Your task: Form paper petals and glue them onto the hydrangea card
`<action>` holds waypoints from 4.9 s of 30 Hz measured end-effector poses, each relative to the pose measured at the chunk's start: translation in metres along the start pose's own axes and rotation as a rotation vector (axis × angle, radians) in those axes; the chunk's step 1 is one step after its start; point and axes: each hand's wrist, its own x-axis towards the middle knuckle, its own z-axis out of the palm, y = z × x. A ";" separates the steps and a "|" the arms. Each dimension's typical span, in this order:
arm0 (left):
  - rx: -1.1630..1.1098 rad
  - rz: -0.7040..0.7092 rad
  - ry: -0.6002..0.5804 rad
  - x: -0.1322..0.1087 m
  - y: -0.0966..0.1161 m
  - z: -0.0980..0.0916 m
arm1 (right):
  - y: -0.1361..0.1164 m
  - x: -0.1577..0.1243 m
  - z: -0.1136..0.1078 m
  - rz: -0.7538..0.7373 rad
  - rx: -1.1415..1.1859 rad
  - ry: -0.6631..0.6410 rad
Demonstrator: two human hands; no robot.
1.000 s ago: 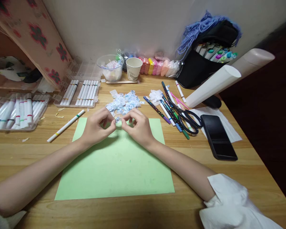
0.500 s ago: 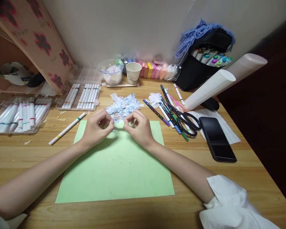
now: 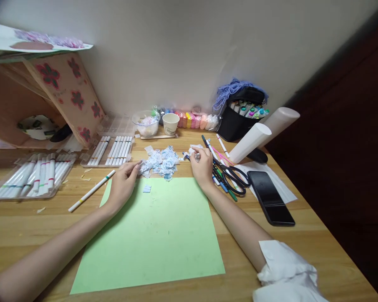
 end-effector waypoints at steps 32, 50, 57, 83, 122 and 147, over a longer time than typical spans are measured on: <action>-0.195 0.023 -0.038 -0.003 0.002 0.004 | -0.071 -0.062 0.006 -0.601 0.115 -0.635; -0.217 0.050 -0.178 -0.005 0.011 0.001 | -0.067 -0.054 0.003 -0.383 0.200 -0.367; -0.264 0.124 -0.465 -0.008 0.017 -0.001 | -0.064 -0.054 0.001 -0.507 0.158 -0.296; -0.192 0.144 -0.387 -0.008 0.017 0.002 | -0.069 -0.057 0.000 -0.460 0.207 -0.325; 0.032 0.575 -0.046 -0.015 0.011 0.004 | -0.063 -0.054 0.005 0.099 0.620 -0.691; 0.039 0.518 -0.111 -0.016 0.013 0.003 | -0.062 -0.054 0.005 0.064 0.550 -0.624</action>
